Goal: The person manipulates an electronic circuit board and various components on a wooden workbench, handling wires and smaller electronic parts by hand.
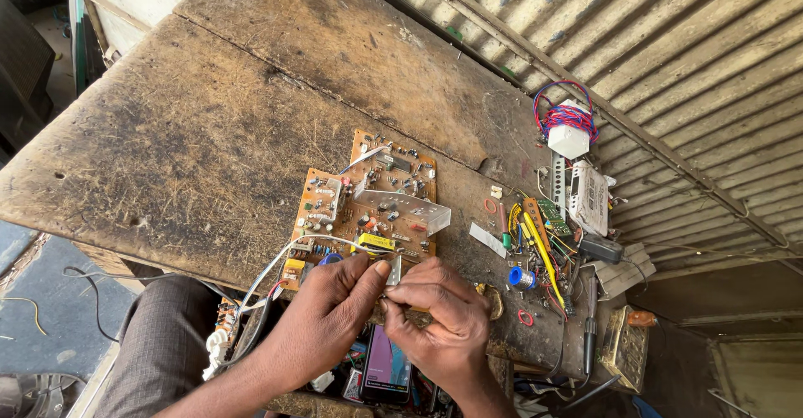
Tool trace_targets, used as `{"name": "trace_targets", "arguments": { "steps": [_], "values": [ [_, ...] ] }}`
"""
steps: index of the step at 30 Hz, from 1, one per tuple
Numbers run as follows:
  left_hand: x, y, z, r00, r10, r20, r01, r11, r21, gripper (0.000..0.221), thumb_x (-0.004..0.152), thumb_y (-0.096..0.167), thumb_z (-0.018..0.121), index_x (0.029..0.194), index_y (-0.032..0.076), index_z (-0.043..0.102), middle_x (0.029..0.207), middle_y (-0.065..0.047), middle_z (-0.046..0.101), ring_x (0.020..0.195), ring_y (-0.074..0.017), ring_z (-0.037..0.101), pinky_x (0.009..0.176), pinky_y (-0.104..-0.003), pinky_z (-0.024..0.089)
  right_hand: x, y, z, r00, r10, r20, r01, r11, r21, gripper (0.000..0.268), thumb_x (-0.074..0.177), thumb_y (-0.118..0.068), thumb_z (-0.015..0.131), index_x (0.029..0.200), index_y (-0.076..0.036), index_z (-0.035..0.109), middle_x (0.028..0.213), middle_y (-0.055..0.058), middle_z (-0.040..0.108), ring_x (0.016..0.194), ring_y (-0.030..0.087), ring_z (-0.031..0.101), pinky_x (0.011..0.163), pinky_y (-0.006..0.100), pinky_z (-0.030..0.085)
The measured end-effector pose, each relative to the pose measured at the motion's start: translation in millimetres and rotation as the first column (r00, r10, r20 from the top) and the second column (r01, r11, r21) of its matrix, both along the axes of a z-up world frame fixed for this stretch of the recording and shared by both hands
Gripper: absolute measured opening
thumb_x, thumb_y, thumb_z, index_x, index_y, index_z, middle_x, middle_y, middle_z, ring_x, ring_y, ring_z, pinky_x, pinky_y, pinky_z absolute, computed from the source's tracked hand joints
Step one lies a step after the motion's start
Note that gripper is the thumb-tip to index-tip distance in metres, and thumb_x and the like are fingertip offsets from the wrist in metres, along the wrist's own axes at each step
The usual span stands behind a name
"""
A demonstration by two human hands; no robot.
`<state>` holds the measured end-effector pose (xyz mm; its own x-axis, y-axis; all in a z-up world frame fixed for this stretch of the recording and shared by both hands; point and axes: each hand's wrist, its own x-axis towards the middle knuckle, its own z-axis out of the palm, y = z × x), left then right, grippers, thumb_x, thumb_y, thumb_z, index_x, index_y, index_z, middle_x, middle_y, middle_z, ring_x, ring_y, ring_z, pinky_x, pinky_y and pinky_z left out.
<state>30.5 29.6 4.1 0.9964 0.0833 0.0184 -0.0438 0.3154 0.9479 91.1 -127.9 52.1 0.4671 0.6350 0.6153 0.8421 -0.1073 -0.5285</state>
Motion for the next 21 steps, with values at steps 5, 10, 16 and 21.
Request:
{"name": "trace_targets", "arguments": {
  "steps": [5,10,16,21],
  "values": [
    [-1,1,4,0.999,0.049,0.012,-0.050,0.994,0.098,0.038,0.106,0.023,0.056,0.075,0.002,0.052,0.059,0.003,0.040,0.059,-0.0057,0.036,0.048,-0.030,0.034,3,-3,-9,0.967,0.054,-0.249,-0.037,0.997,0.071,0.019,0.082,0.012,0.076,0.097,0.001,0.070,0.092,0.009,0.069,0.084,0.018,0.068,0.074,0.033,0.057],
    [-8,1,9,0.990,0.103,0.098,-0.116,0.985,0.128,0.023,0.102,0.018,0.059,0.086,0.003,0.052,0.066,0.004,0.048,0.060,-0.0057,0.039,0.048,-0.028,0.035,5,-8,-25,0.986,0.035,-0.161,-0.021,0.996,0.086,0.018,0.083,0.009,0.077,0.095,-0.003,0.072,0.087,0.005,0.071,0.077,0.013,0.070,0.065,0.028,0.059],
    [-28,-1,-11,0.986,-0.091,0.139,0.121,0.967,-0.223,0.010,0.103,0.012,0.056,0.100,0.003,0.055,0.088,0.000,0.054,0.083,-0.0082,0.049,0.071,-0.027,0.046,-15,-13,-21,0.990,0.036,-0.134,-0.024,0.996,0.089,0.022,0.081,0.008,0.080,0.099,-0.001,0.070,0.088,0.006,0.068,0.079,0.017,0.068,0.069,0.030,0.055],
    [-29,-5,-23,0.993,-0.060,0.097,0.060,0.998,0.006,0.016,0.104,0.014,0.056,0.095,0.002,0.056,0.082,-0.001,0.051,0.078,-0.0083,0.047,0.067,-0.029,0.046,-18,-11,-19,0.981,0.089,-0.174,-0.077,0.994,0.076,0.023,0.081,0.008,0.080,0.100,-0.001,0.069,0.091,0.007,0.069,0.080,0.019,0.068,0.072,0.031,0.055]
  ]
}}
